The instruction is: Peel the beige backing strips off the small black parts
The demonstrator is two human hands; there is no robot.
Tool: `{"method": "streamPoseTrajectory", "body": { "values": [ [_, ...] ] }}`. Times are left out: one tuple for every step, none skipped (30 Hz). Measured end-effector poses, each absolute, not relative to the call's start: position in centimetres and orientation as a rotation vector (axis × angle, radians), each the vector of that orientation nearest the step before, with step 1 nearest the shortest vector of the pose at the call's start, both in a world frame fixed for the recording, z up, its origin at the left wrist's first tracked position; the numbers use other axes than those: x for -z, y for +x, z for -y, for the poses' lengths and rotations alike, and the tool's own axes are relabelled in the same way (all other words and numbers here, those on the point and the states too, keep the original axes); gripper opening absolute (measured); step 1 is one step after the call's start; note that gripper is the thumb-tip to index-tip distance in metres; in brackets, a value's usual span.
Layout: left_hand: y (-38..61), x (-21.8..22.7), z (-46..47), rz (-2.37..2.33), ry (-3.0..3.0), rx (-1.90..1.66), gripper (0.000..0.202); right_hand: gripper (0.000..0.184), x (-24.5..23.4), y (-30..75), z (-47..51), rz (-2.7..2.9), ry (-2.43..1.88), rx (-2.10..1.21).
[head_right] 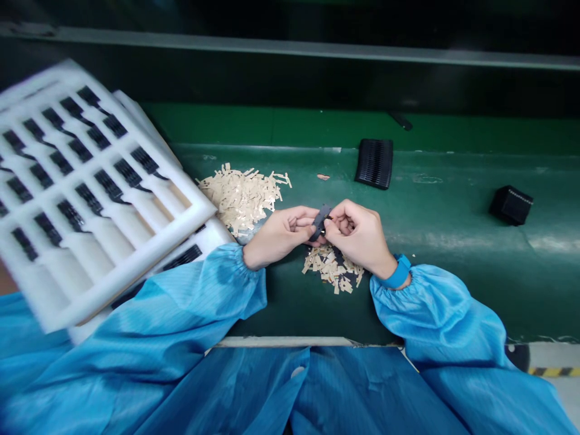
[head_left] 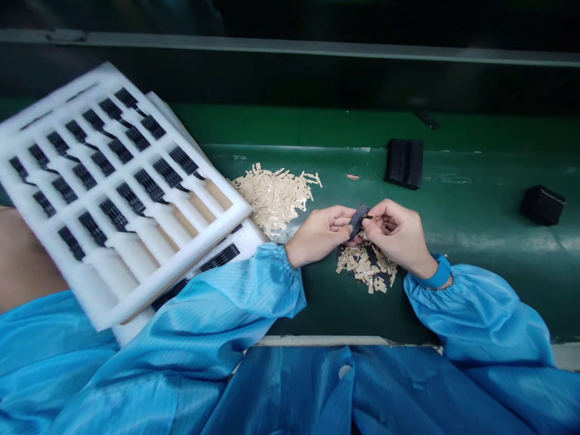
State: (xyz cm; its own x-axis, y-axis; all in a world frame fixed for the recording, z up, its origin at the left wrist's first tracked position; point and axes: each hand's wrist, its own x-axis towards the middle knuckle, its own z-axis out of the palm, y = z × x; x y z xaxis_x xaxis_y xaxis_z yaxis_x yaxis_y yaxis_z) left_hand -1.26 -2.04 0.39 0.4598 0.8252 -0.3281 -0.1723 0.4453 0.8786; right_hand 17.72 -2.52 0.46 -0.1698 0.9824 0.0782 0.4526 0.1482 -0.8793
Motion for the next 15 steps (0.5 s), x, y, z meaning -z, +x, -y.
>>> {"method": "streamPoseTrajectory", "body": {
  "values": [
    [-1.25,-0.42,2.04,-0.877,0.889,-0.724,0.030,0.013,-0.47,17.71,2.53,1.727,-1.384,-0.956],
    [-1.24,-0.44,2.04,-0.880,0.887,-0.723,0.030,0.013,-0.49,17.69,2.53,1.727,-1.384,-0.953],
    [-1.24,-0.45,2.05,-0.882,0.885,-0.723,0.030,0.013,-0.52,17.67,2.55,1.728,-1.386,-0.950],
    [-1.24,-0.44,2.05,-0.880,0.884,-0.723,0.030,0.014,-0.55,17.65,2.56,1.728,-1.390,-0.948],
    [-1.25,-0.43,2.06,-0.878,0.884,-0.726,0.029,0.014,-0.58,17.63,2.58,1.728,-1.394,-0.944],
    [-1.25,-0.42,2.06,-0.875,0.884,-0.728,0.029,0.014,-0.60,17.62,2.59,1.730,-1.396,-0.943],
    [-1.25,-0.40,2.06,-0.873,0.883,-0.732,0.028,0.014,-0.60,17.62,2.59,1.733,-1.398,-0.941],
    [-1.25,-0.40,2.06,-0.872,0.882,-0.735,0.028,0.014,-0.60,17.62,2.60,1.736,-1.396,-0.938],
    [-1.25,-0.40,2.05,-0.871,0.880,-0.736,0.028,0.013,-0.59,17.63,2.60,1.741,-1.393,-0.935],
    [-1.25,-0.40,2.05,-0.871,0.877,-0.736,0.028,0.013,-0.57,17.65,2.60,1.745,-1.391,-0.928],
    [-1.24,-0.42,2.04,-0.871,0.872,-0.736,0.028,0.013,-0.57,17.66,2.60,1.750,-1.392,-0.919],
    [-1.23,-0.44,2.03,-0.870,0.866,-0.736,0.028,0.013,-0.57,17.67,2.60,1.757,-1.397,-0.910],
    [-1.22,-0.46,2.03,-0.868,0.860,-0.739,0.028,0.014,-0.59,17.67,2.61,1.763,-1.404,-0.899],
    [-1.22,-0.48,2.02,-0.864,0.855,-0.741,0.027,0.014,-0.62,17.66,2.62,1.772,-1.410,-0.889],
    [-1.21,-0.49,2.02,-0.861,0.852,-0.746,0.027,0.014,-0.66,17.65,2.63,1.780,-1.413,-0.875]
  ]
}}
